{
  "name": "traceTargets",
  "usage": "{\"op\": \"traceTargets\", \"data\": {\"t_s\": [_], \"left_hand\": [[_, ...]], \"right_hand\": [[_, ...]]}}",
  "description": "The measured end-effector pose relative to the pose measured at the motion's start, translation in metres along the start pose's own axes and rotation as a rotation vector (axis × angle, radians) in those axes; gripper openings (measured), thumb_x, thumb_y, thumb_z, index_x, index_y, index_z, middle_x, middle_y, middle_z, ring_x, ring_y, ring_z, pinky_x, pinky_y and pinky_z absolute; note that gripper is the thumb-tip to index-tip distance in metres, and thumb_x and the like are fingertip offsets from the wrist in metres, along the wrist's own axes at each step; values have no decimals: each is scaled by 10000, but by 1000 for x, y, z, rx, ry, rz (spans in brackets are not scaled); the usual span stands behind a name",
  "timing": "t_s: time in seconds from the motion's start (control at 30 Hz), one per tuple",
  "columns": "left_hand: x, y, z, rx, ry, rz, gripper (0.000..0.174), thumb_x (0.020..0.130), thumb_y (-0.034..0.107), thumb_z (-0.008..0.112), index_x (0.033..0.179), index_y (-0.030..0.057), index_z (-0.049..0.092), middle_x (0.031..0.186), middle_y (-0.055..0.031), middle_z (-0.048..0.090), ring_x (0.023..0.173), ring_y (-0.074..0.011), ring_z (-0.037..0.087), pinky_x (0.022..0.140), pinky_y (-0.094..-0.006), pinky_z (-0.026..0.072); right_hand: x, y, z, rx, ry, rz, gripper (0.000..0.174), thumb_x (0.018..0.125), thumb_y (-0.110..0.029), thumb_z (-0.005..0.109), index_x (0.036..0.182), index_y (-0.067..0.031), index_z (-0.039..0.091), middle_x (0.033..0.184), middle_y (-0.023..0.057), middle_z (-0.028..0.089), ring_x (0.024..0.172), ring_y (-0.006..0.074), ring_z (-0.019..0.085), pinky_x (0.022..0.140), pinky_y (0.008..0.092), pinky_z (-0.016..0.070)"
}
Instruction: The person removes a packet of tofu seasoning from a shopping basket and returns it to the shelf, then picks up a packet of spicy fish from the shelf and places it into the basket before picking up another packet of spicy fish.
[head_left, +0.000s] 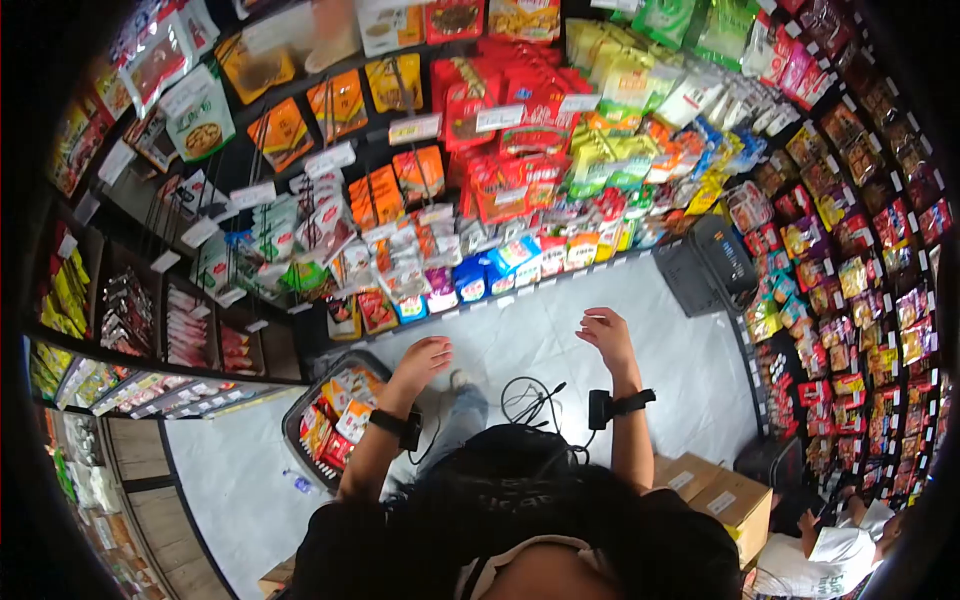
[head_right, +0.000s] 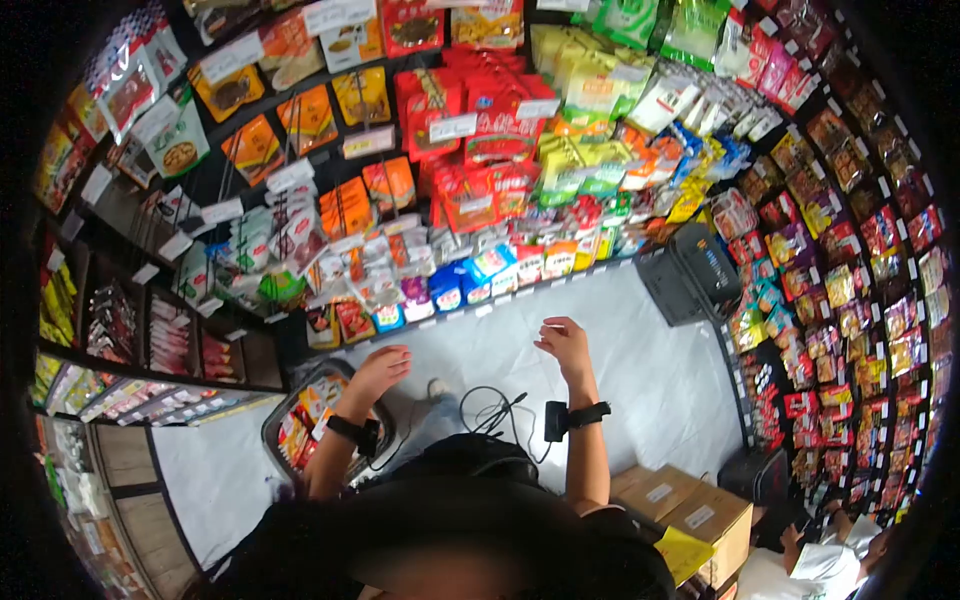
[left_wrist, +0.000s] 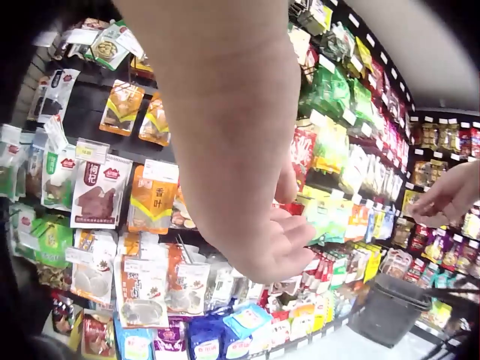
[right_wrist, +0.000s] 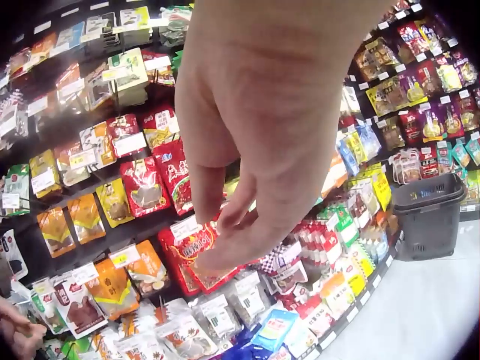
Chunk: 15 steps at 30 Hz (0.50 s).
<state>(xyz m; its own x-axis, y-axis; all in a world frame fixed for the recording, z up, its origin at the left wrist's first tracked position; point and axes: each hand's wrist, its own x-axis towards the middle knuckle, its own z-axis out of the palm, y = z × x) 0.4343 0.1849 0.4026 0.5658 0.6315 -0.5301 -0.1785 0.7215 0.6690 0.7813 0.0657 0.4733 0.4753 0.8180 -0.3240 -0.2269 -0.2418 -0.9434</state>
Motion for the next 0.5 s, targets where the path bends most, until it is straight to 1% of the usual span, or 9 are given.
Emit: {"op": "traceTargets", "data": {"t_s": [0.07, 0.1, 0.17, 0.23, 0.33, 0.37, 0.43, 0.5], "left_hand": [[27, 25, 13, 4, 52, 6, 210, 825, 183, 561, 1005, 74, 563, 952, -45, 601, 849, -154, 570, 762, -294, 472], [39, 39, 25, 55, 97, 16, 181, 823, 162, 553, 981, 75, 570, 941, -39, 600, 845, -156, 571, 768, -292, 471], [58, 70, 56, 80, 15, 66, 179, 821, 161, 556, 978, 76, 570, 942, -39, 600, 843, -152, 572, 769, -292, 473], [84, 84, 80, 118, -56, 100, 178, 830, 163, 552, 982, 71, 566, 952, -47, 601, 853, -150, 575, 778, -294, 477], [116, 102, 123, 150, -142, 93, 166, 843, 162, 545, 979, 68, 563, 967, -53, 602, 871, -151, 575, 790, -296, 478], [120, 110, 137, 165, -188, 84, 158, 852, 160, 544, 977, 66, 563, 993, -61, 596, 890, -153, 573, 802, -294, 476], [128, 126, 168, 208, -177, 123, 157, 854, 161, 544, 977, 65, 563, 996, -60, 590, 899, -151, 570, 811, -287, 473], [127, 150, 207, 241, -182, 142, 169, 864, 153, 527, 998, 53, 556, 990, -53, 579, 918, -147, 562, 824, -274, 468]], "right_hand": [[28, -20, -1, 58, 12, -54, 210, 809, -33, 547, 997, 58, 527, 850, 129, 552, 753, 186, 570, 744, 331, 534], [37, -29, 0, 70, 18, -65, 209, 810, -33, 546, 997, 58, 527, 851, 129, 552, 755, 186, 570, 748, 333, 534], [57, -50, 3, 103, 29, -94, 207, 811, -32, 545, 997, 57, 527, 852, 129, 551, 758, 188, 571, 755, 338, 532], [74, -63, 2, 101, -23, -69, 200, 813, -31, 543, 993, 56, 527, 855, 127, 549, 762, 187, 570, 762, 340, 529], [110, -81, -6, 142, -106, -49, 185, 817, -46, 554, 983, 34, 536, 858, 102, 550, 765, 175, 565, 751, 330, 525], [118, -96, -7, 135, -128, -40, 182, 817, -51, 558, 981, 27, 538, 861, 96, 551, 765, 172, 565, 747, 324, 525], [145, -117, -14, 128, -210, -28, 178, 828, -75, 566, 982, 10, 545, 880, 74, 556, 784, 157, 568, 736, 307, 523], [168, -152, -16, 71, -300, -75, 176, 836, -81, 561, 989, 5, 551, 871, 72, 570, 785, 150, 575, 719, 300, 523]]}}
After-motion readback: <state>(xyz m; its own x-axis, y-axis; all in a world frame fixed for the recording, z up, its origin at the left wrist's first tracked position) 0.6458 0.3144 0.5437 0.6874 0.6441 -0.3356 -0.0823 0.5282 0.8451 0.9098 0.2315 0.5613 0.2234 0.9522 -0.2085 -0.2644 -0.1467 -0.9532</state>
